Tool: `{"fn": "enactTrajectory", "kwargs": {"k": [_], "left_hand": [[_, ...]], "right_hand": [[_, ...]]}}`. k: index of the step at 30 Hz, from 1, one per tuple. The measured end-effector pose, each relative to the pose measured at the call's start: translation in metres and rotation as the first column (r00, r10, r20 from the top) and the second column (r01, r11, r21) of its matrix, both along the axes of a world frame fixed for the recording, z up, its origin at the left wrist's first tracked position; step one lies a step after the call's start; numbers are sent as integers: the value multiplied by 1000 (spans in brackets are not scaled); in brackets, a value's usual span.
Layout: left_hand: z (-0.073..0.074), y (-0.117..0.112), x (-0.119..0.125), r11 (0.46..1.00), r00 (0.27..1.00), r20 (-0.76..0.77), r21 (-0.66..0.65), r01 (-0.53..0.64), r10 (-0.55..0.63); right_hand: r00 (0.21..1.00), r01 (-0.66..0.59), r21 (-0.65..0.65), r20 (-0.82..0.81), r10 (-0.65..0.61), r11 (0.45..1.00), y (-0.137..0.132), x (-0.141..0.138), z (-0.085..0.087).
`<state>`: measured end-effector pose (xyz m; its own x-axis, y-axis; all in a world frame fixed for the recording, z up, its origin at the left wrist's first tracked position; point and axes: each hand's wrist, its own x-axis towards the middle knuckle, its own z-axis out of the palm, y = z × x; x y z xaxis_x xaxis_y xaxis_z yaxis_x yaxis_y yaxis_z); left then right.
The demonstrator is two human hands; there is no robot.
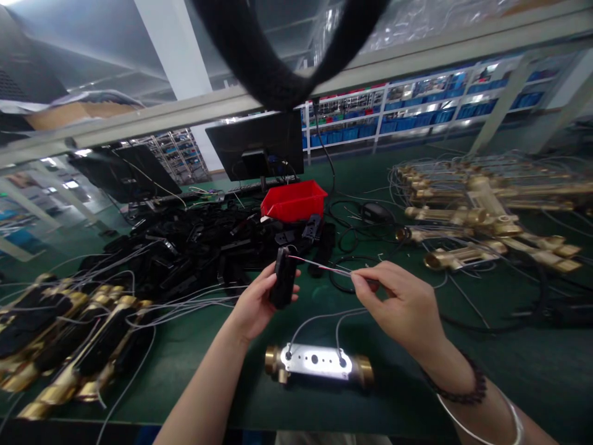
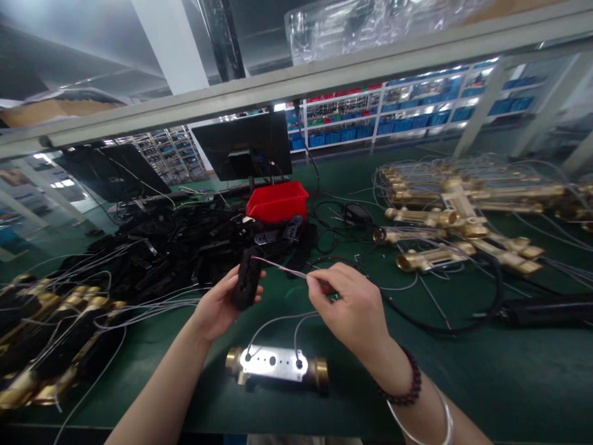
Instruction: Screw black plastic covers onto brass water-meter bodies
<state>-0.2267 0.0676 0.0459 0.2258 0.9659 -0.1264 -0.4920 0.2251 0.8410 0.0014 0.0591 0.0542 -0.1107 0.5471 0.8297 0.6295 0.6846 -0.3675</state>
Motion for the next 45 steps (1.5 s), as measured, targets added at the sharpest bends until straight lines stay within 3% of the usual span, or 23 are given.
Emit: {"fn": "enactTrajectory", "kwargs": {"k": [17, 31, 38, 45], "left_hand": [[0, -12, 10, 997, 985, -158, 27, 69, -64], [-2, -12, 9, 996, 984, -163, 24, 83, -78], [0, -13, 7, 991, 982, -136, 17, 132, -128], [-2, -15, 8, 981, 970, -163, 42, 190, -181]], "right_hand": [[999, -40, -20, -19, 40, 999, -4, -9, -5], [952, -305, -135, -35, 303, 943, -9, -11, -2], [998, -30, -140, -61, 22, 990, -4, -13, -6], [999, -19, -107, -38, 15, 994, -5, -16, -8]]}}
